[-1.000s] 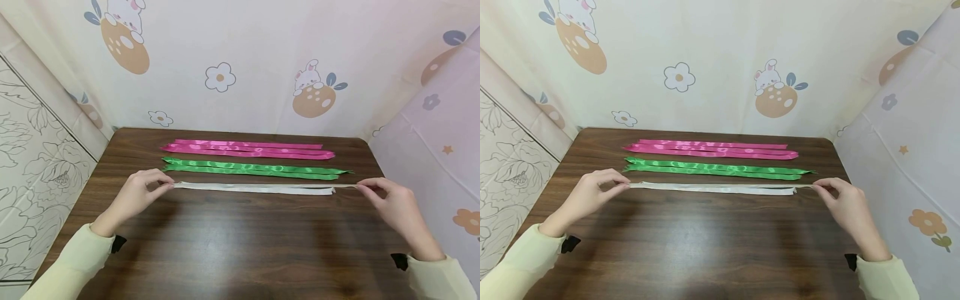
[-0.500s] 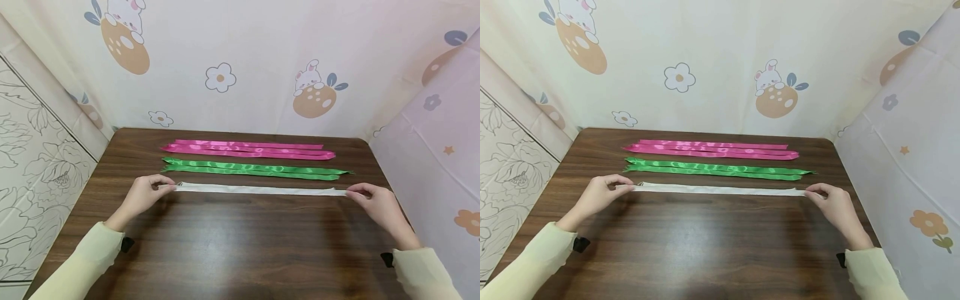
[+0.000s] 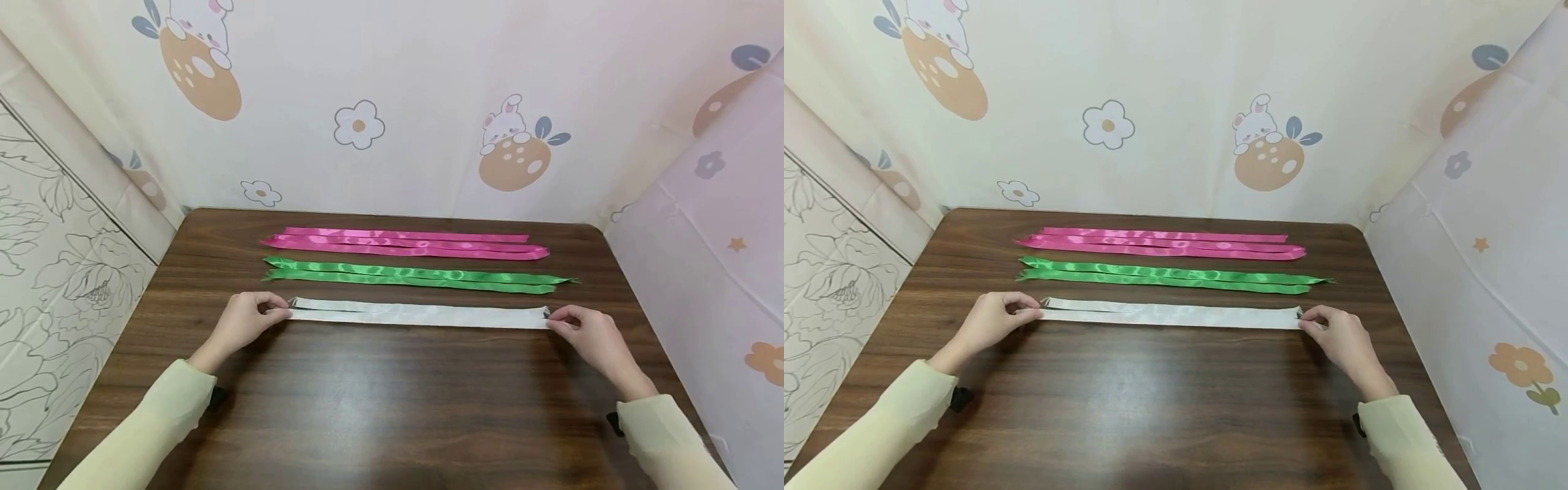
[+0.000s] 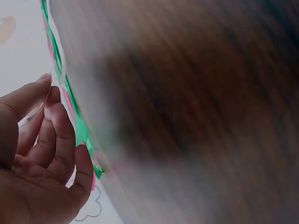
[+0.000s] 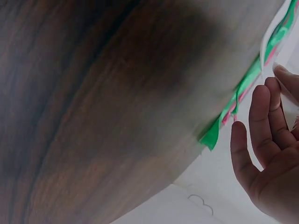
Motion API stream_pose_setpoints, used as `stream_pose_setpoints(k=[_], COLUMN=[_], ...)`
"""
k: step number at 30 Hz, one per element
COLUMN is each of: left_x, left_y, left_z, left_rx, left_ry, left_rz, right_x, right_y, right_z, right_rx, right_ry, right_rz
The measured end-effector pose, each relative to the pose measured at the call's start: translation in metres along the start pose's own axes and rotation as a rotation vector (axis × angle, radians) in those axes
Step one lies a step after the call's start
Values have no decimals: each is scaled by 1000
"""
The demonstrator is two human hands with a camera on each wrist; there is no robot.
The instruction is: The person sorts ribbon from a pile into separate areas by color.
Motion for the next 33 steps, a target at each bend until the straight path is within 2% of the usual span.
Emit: stream_pose_setpoints(k=[7,17,28,33], left_x=[1,-2,-4,-5], left_y=[-7,-10,-10,-7], left_z=[4,3,3,6], left_rx=[-21,-56,-51,-58], left_ry=[12,22,56,73], left_rz=[11,-34,-50,-44], right_x=[-2,-7,-10,-11], right_y=[-10,-16,-13,-9], right_z=[-1,2,-1,-7], right_rx=[22,93,112,96], right_ry=[-52,-27,-108,-112], right_rz=[84,66,109,133])
Point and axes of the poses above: each hand's wrist, its own x-axis away from the middle knuckle, its own y-axis out of the back of the hand, z = x × y, the point moved 2 cm from there along -x, towards the middle knuckle
